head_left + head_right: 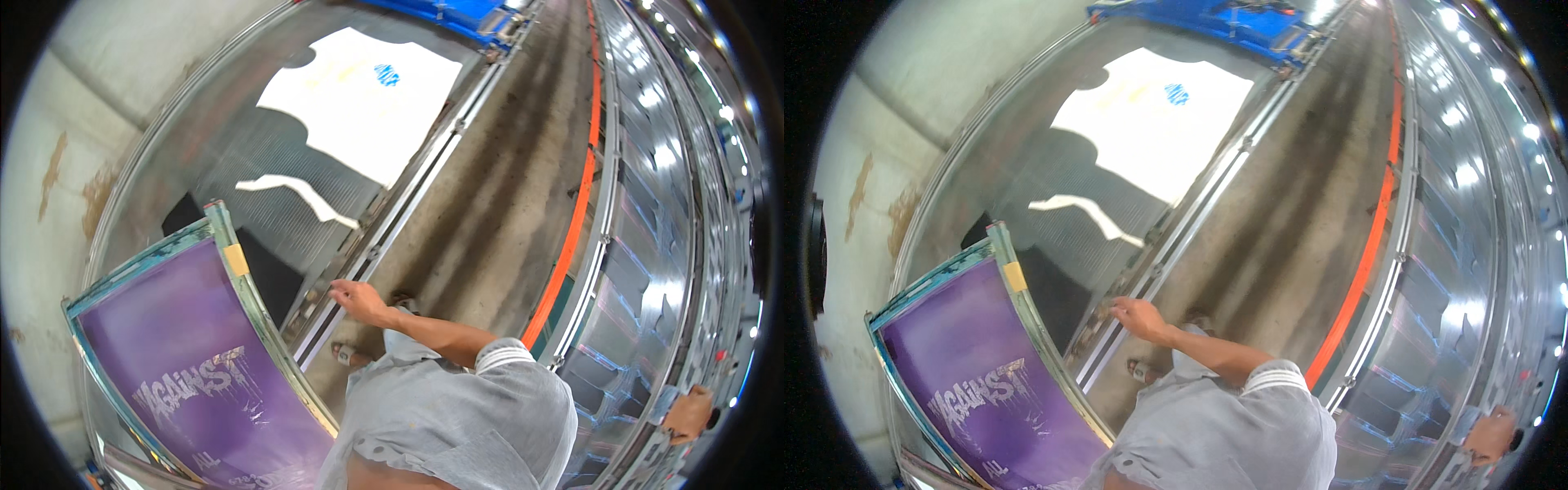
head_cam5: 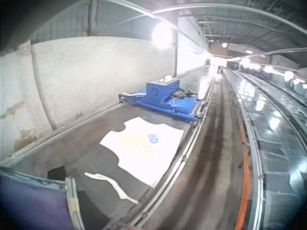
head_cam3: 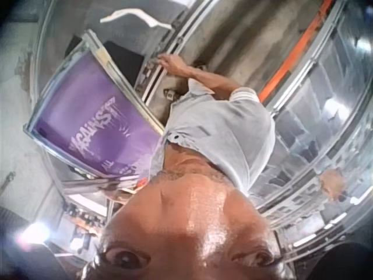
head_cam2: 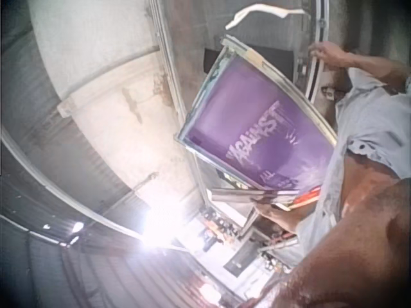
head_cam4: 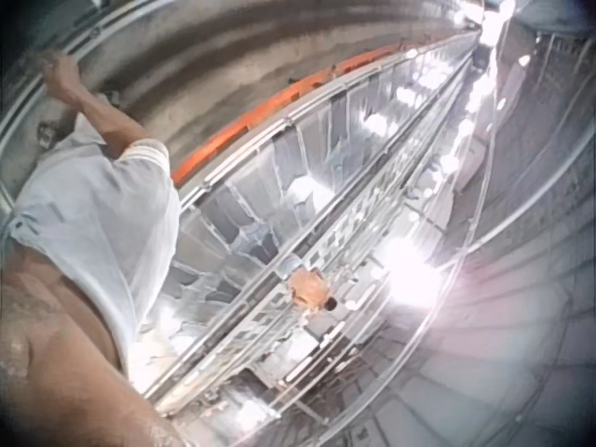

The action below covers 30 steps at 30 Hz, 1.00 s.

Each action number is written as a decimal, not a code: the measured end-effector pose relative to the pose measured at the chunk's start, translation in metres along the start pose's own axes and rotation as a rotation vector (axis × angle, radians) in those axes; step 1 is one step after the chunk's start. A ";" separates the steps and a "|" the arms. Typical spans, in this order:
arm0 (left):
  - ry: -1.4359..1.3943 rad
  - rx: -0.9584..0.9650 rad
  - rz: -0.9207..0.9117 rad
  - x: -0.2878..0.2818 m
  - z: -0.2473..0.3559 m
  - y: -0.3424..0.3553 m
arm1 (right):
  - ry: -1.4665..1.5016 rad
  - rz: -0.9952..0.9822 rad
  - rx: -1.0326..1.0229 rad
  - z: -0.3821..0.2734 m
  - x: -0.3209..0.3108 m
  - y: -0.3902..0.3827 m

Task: The person aligns a purple screen printing frame over a t-shirt on a conveyor, then uses a squeegee to pull red ink across the mesh to transfer the design. The person repeats the alignment and inking steps on the same shirt.

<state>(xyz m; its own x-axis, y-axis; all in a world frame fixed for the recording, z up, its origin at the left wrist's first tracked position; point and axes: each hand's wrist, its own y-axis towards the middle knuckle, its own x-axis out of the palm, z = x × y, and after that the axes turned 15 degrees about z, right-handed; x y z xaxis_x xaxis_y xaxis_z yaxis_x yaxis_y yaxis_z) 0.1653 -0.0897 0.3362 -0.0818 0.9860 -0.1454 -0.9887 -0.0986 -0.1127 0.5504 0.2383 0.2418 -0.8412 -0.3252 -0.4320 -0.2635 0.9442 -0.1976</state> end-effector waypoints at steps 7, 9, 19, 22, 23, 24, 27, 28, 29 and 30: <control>-0.075 0.028 -0.239 0.165 0.001 -0.103 | -0.034 0.609 0.092 0.146 -0.187 0.060; -0.078 0.034 -0.278 0.208 0.005 -0.145 | -0.122 0.705 0.107 0.177 -0.259 0.084; -0.125 -0.005 -0.371 0.473 -0.002 -0.253 | -0.373 0.802 -0.184 0.161 -0.502 0.420; -0.124 -0.020 -0.418 0.552 -0.004 -0.268 | -0.523 0.908 -0.362 0.163 -0.578 0.548; -0.123 -0.028 -0.424 0.577 -0.005 -0.272 | -0.643 1.016 -0.501 0.164 -0.599 0.583; -0.129 -0.028 -0.425 0.608 -0.003 -0.270 | -0.665 1.038 -0.418 0.158 -0.621 0.624; -0.119 -0.036 -0.404 0.688 0.001 -0.272 | -0.793 1.126 -0.330 0.143 -0.662 0.713; -0.099 -0.039 -0.393 0.708 0.001 -0.272 | -0.805 1.142 -0.287 0.142 -0.670 0.733; -0.093 -0.061 -0.402 0.742 -0.007 -0.274 | -0.855 1.218 -0.287 0.155 -0.681 0.751; -0.091 -0.073 -0.410 0.777 -0.012 -0.276 | -0.900 1.302 -0.299 0.169 -0.687 0.773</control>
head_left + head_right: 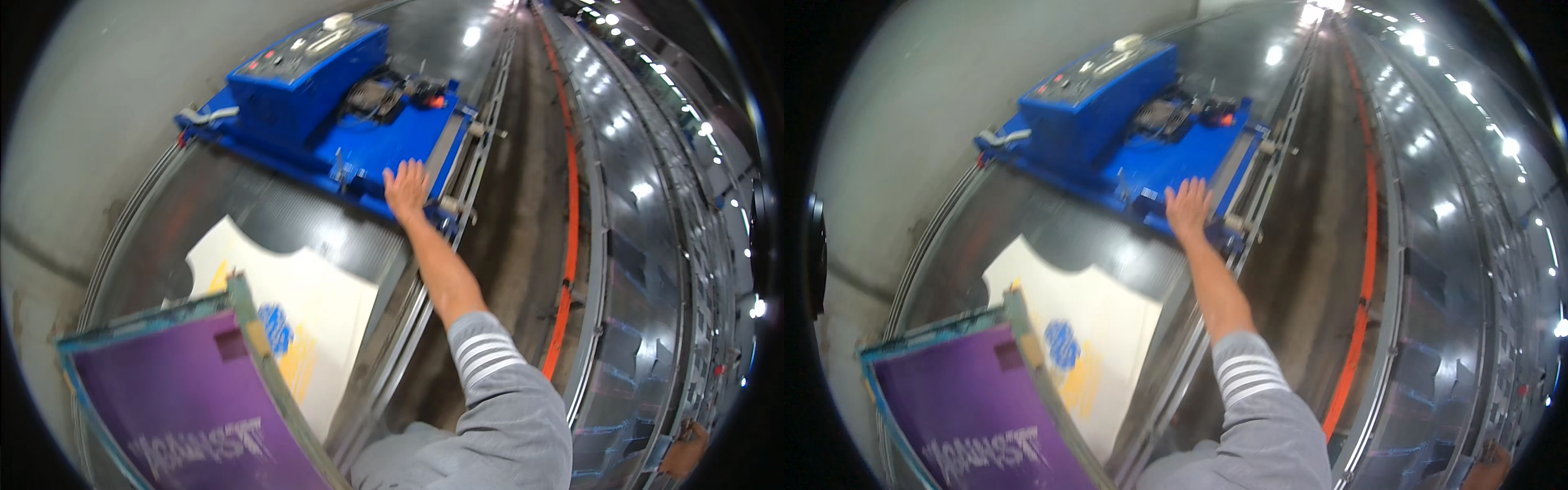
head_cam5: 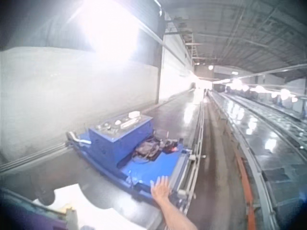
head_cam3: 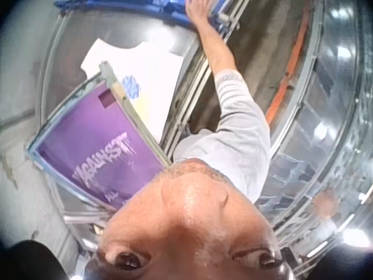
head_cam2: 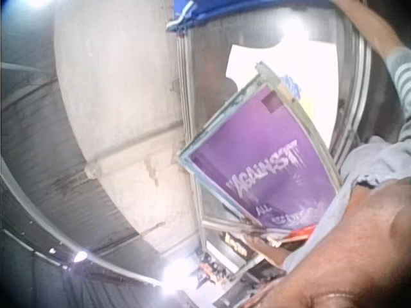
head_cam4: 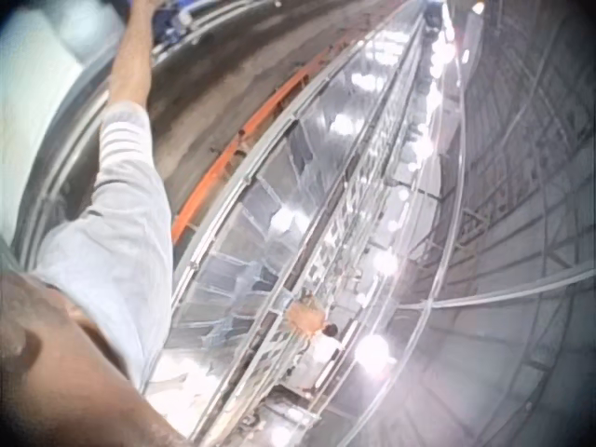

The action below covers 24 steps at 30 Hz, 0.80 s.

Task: The person aligns a purple screen printing frame over a t-shirt on a conveyor, then uses a squeegee to pull red ink across the mesh to transfer the design. The person repeats the alignment and inking steps on the same shirt.

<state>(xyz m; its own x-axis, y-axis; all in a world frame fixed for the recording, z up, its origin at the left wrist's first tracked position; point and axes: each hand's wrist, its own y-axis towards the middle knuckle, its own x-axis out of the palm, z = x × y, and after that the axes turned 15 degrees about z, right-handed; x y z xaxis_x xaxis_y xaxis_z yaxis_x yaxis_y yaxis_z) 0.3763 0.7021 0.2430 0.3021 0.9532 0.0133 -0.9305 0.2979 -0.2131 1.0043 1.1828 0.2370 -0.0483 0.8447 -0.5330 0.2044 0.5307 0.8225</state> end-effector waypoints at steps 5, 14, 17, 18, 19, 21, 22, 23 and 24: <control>0.057 -0.011 0.019 0.103 -0.011 0.039 | 0.104 0.038 -0.028 -0.003 0.019 -0.006; 0.094 -0.016 0.011 0.167 -0.018 0.049 | 0.103 0.065 -0.063 0.006 0.010 0.000; 0.084 -0.005 0.010 0.160 -0.019 0.042 | 0.135 0.020 0.001 0.006 0.001 0.002; 0.084 0.004 0.015 0.153 -0.016 0.041 | 0.154 0.006 0.031 0.005 -0.003 0.002; 0.078 0.013 0.022 0.143 -0.015 0.035 | 0.182 -0.010 0.047 0.005 -0.001 0.002; 0.069 0.027 0.037 0.121 -0.016 0.024 | 0.231 -0.024 0.095 0.006 0.005 0.001; 0.070 0.032 0.045 0.107 -0.016 0.018 | 0.250 -0.027 0.115 0.006 0.006 0.000; 0.068 0.037 0.055 0.096 -0.016 0.011 | 0.282 -0.027 0.125 0.009 0.012 0.000; 0.061 0.039 0.076 0.076 -0.013 0.003 | 0.284 0.004 0.116 0.013 0.020 0.002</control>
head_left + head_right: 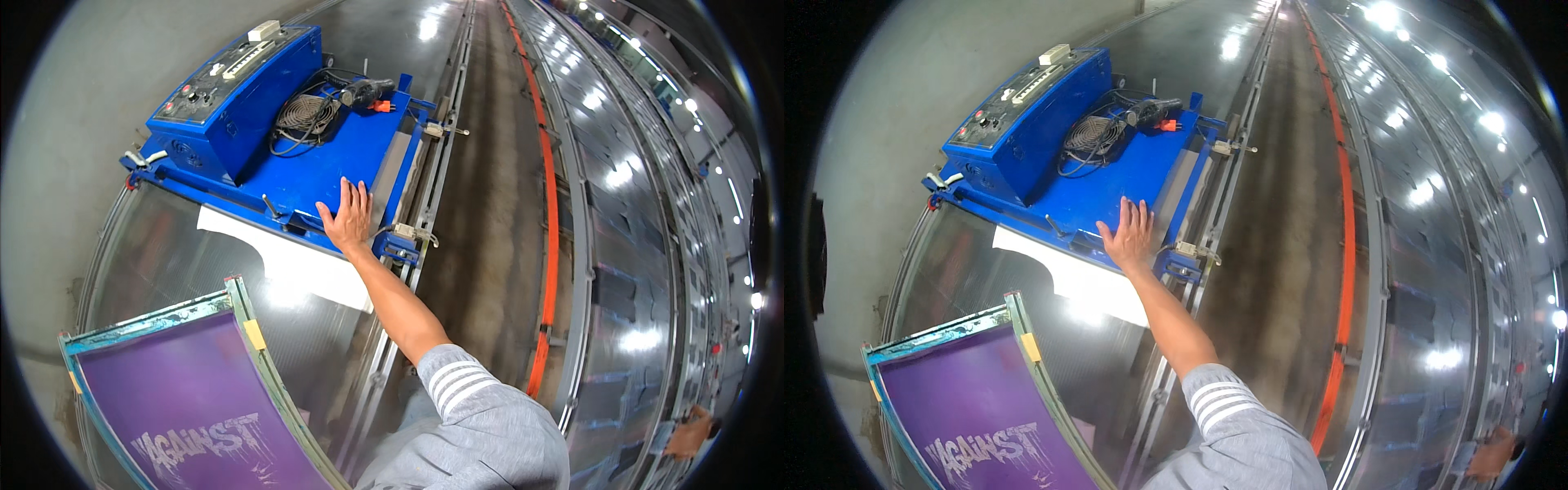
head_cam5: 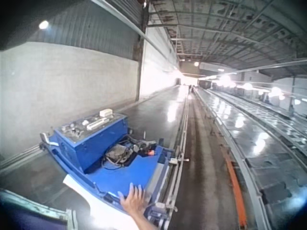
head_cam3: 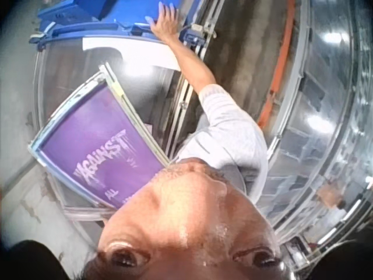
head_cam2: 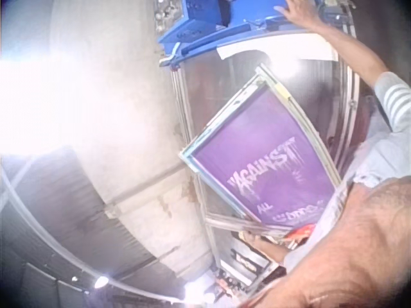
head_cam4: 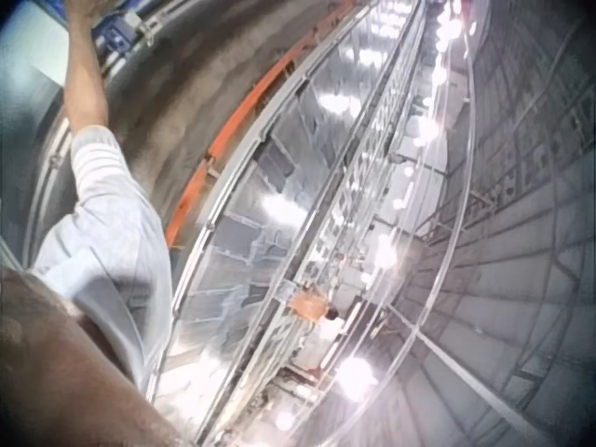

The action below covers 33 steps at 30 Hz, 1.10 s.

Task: The person aligns a purple screen printing frame over a t-shirt on a conveyor, then uses a squeegee to pull red ink across the mesh to transfer the design. The person repeats the alignment and inking steps on the same shirt.

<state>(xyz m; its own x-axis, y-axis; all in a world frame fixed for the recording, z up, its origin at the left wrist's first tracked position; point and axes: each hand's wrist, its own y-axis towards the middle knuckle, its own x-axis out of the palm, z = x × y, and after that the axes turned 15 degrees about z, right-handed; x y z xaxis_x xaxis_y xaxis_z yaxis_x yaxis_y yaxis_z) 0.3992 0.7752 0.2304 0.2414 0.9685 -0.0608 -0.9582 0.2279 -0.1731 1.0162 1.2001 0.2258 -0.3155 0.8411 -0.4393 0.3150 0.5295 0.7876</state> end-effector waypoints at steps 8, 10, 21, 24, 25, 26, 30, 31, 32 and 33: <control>0.018 0.009 0.194 -0.188 0.083 -0.082 | -0.127 -0.156 0.073 0.034 0.057 0.049; 0.017 -0.008 0.243 -0.233 0.102 -0.111 | -0.151 -0.157 0.067 0.050 0.073 0.067; -0.068 -0.207 0.415 -0.362 0.179 -0.236 | -0.182 -0.346 0.137 0.162 0.082 0.150; -0.104 -0.222 0.180 -0.348 0.163 -0.290 | -0.178 -0.488 0.143 0.169 0.089 0.194; -0.132 -0.220 0.033 -0.350 0.175 -0.311 | -0.186 -0.566 0.142 0.168 0.085 0.200; -0.158 -0.248 -0.188 -0.341 0.183 -0.311 | -0.203 -0.565 0.107 0.175 0.078 0.202; 0.033 -0.246 0.256 -0.303 0.222 -0.343 | -0.001 -0.564 -0.214 0.165 0.021 0.149; 0.075 -0.237 0.301 -0.293 0.237 -0.352 | 0.278 -0.839 -0.087 0.153 -0.007 0.114; 0.097 -0.236 0.317 -0.282 0.243 -0.348 | 0.422 -1.128 0.356 0.131 -0.045 0.065; 0.123 -0.237 0.326 -0.273 0.252 -0.352 | 0.912 -1.174 -0.220 0.140 -0.082 -0.002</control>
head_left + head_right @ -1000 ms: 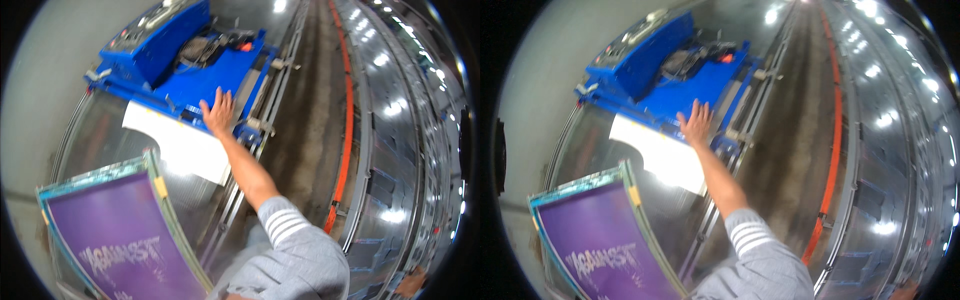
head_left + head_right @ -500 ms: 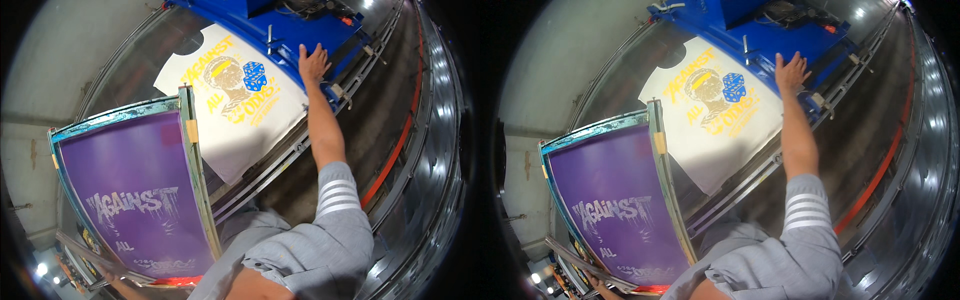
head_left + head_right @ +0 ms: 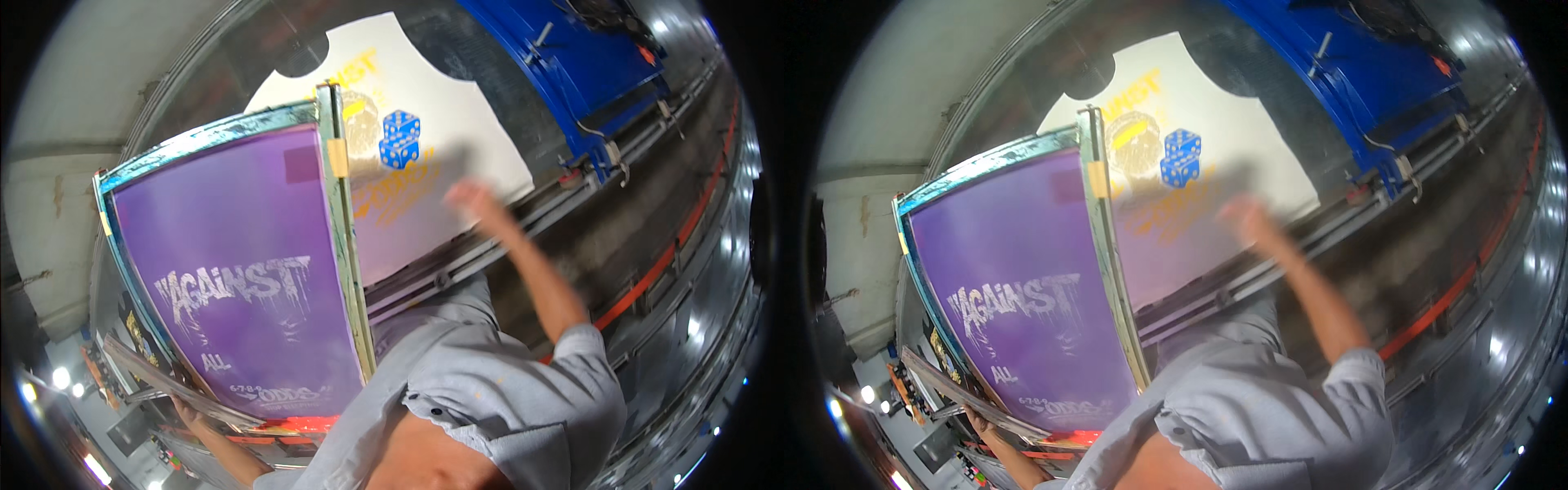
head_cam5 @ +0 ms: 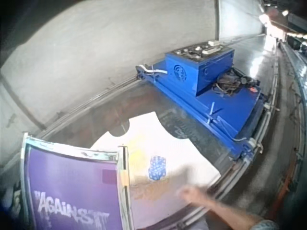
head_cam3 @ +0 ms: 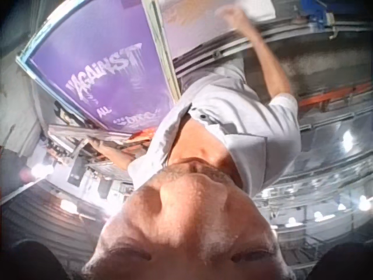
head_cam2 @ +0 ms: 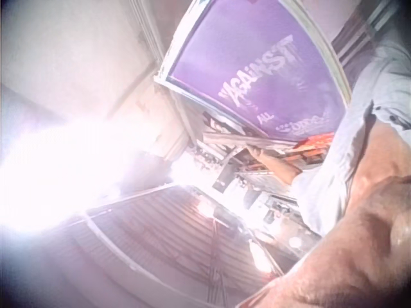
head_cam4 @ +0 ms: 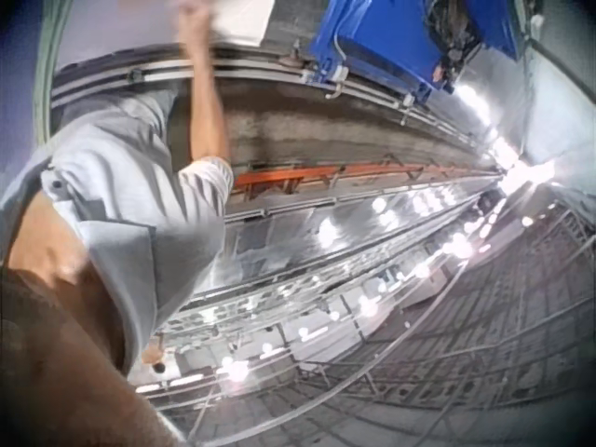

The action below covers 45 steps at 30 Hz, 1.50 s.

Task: The person aligns a purple screen printing frame over a t-shirt on a conveyor, then uses a squeegee to pull red ink across the mesh to transfer the design. The person repeats the alignment and inking steps on the same shirt.

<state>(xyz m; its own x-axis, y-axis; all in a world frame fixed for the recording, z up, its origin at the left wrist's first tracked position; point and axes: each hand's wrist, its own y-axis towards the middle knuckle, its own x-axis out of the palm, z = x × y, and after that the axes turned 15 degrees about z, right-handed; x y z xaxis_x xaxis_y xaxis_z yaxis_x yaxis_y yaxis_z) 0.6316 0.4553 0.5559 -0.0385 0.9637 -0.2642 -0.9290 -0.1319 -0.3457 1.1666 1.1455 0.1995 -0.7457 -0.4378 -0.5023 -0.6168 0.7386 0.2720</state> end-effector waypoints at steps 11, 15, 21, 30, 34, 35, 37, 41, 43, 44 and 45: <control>0.093 0.118 -0.093 0.020 0.011 0.020 | 0.960 -0.730 0.542 -0.227 0.157 -0.050; 0.046 0.071 -0.203 0.066 0.016 0.109 | 1.154 -0.099 0.480 -0.225 0.209 0.052; -0.399 0.008 -0.434 0.242 -0.098 0.080 | 0.361 0.155 0.339 -0.153 0.179 0.131; -0.610 -0.253 -0.345 0.321 -0.228 0.080 | -0.431 0.248 -0.058 -0.061 0.190 0.157; -0.591 -0.293 -0.297 0.333 -0.257 0.080 | -0.421 0.245 0.063 -0.043 0.207 0.139; -0.593 -0.298 -0.285 0.335 -0.261 0.079 | -0.424 0.252 0.076 -0.039 0.208 0.134; -0.596 -0.299 -0.289 0.334 -0.271 0.078 | -0.452 0.230 0.069 -0.030 0.212 0.126; -0.622 -0.317 -0.333 0.333 -0.282 0.084 | -0.488 0.207 0.112 -0.027 0.222 0.117; -0.598 -0.327 -0.333 0.337 -0.287 0.086 | -0.444 0.233 0.101 -0.014 0.220 0.111; -0.567 -0.320 -0.307 0.337 -0.290 0.088 | -0.436 0.225 0.123 -0.017 0.219 0.107; -0.536 -0.314 -0.279 0.337 -0.293 0.090 | -0.428 0.216 0.145 -0.021 0.220 0.105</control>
<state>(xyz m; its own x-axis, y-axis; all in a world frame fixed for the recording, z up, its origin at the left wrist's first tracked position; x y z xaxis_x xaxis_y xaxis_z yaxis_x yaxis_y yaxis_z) 0.6426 0.6996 0.1716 -0.0651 0.9426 0.3276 -0.7828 0.1554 -0.6026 0.9327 1.1165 0.1350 -0.6635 -0.0393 -0.7472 -0.3954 0.8662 0.3055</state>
